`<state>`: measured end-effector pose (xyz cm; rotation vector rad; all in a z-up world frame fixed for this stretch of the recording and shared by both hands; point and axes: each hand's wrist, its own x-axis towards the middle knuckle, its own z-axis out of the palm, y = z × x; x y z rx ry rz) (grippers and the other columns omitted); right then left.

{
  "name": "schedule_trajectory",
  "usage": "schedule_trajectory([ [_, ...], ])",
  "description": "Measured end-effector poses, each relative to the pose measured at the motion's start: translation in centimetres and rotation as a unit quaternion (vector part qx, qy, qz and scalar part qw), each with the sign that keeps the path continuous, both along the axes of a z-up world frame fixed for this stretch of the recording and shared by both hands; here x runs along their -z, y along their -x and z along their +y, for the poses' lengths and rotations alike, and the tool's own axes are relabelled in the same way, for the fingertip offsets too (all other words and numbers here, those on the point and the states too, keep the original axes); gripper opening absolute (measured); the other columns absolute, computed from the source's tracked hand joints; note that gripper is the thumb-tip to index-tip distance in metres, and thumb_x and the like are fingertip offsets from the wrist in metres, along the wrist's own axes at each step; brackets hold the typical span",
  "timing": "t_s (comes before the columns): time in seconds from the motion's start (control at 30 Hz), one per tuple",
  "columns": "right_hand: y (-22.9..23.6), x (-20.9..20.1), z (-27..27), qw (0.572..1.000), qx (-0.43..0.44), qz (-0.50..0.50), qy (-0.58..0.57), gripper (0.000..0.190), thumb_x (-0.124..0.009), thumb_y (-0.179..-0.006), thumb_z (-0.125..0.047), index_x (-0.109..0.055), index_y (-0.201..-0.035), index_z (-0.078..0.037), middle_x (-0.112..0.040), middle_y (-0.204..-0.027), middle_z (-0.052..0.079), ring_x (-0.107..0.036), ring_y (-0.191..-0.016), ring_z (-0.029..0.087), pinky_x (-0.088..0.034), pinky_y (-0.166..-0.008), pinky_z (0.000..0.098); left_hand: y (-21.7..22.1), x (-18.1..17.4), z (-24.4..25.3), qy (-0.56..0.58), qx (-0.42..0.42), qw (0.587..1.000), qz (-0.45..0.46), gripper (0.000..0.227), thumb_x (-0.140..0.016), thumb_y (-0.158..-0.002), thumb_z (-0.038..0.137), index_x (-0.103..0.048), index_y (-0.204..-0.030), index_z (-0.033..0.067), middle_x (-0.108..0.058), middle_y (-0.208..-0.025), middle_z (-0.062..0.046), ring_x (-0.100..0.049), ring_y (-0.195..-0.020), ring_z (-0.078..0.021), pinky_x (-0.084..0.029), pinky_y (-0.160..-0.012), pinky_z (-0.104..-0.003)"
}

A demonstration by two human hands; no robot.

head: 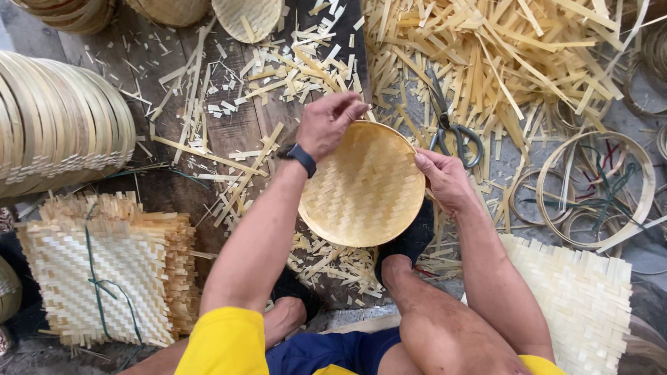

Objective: The person assembles bamboo baskets by fitting woven circular bases into wooden frames and trimming excess bamboo strips using shears.

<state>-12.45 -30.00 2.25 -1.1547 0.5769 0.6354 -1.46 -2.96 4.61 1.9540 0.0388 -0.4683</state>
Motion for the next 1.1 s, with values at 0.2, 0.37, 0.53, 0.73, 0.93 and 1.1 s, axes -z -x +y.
schedule_trajectory([
  [0.2,2.3,0.2,-1.0,0.991,0.083,0.053,-0.093,0.041,-0.066,-0.097,-0.016,-0.063,-0.132,0.004,-0.074,-0.12,0.012,-0.072,-0.105,0.018,-0.058,-0.095,0.035,8.4,-3.2,6.5,-0.212,-0.14,0.967,0.028,0.043,-0.077,-0.092,0.029,-0.069,-0.126,0.0048,-0.075,-0.109,-0.014,-0.072,-0.096,-0.0242,-0.059,-0.083,-0.04],
  [0.37,4.2,1.8,-0.5,0.987,0.123,0.034,-0.097,0.039,-0.066,-0.099,-0.014,-0.064,-0.132,0.005,-0.073,-0.117,0.014,-0.072,-0.101,0.021,-0.059,-0.09,0.0386,13.8,-1.1,10.8,0.046,-0.205,0.946,0.247,0.036,-0.075,-0.09,0.017,-0.073,-0.12,-0.0027,-0.078,-0.099,-0.011,-0.073,-0.077,-0.0148,-0.062,-0.07,-0.032],
  [0.53,4.8,2.6,-0.3,0.987,0.137,0.028,-0.081,0.038,-0.067,-0.097,-0.013,-0.065,-0.13,0.005,-0.073,-0.116,0.015,-0.073,-0.1,0.022,-0.06,-0.089,0.04,14.2,0.5,10.9,0.013,-0.233,0.95,0.208,0.033,-0.079,-0.087,0.015,-0.074,-0.114,-0.004,-0.079,-0.093,-0.01,-0.071,-0.073,-0.0116,-0.06,-0.066,-0.029],
  [0.73,5.0,1.5,-0.1,0.991,0.101,0.0,-0.086,0.036,-0.063,-0.101,-0.017,-0.065,-0.128,0.006,-0.073,-0.118,0.015,-0.072,-0.101,0.022,-0.06,-0.09,0.0391,14.5,1.4,11.1,-0.006,-0.232,0.959,0.165,0.033,-0.082,-0.085,0.014,-0.076,-0.112,-0.0044,-0.079,-0.093,-0.01,-0.07,-0.075,-0.0094,-0.059,-0.068,-0.025],
  [0.93,5.8,1.7,0.8,0.995,0.098,-0.028,-0.022,0.034,-0.062,-0.105,-0.023,-0.068,-0.121,0.006,-0.074,-0.111,0.014,-0.073,-0.093,0.021,-0.062,-0.085,0.0384,14.7,2.2,11.1,0.023,-0.259,0.952,0.159,0.029,-0.083,-0.085,0.012,-0.078,-0.107,-0.0053,-0.079,-0.092,-0.01,-0.071,-0.075,-0.0097,-0.06,-0.069,-0.025],
  [1.1,5.9,1.1,1.9,0.995,0.095,-0.04,0.003,0.034,-0.061,-0.105,-0.024,-0.07,-0.118,0.006,-0.075,-0.107,0.013,-0.073,-0.09,0.019,-0.063,-0.082,0.0358,14.3,0.7,11.1,0.087,-0.323,0.923,0.19,0.029,-0.081,-0.084,0.012,-0.077,-0.107,-0.005,-0.079,-0.091,-0.01,-0.073,-0.073,-0.0137,-0.064,-0.068,-0.03],
])
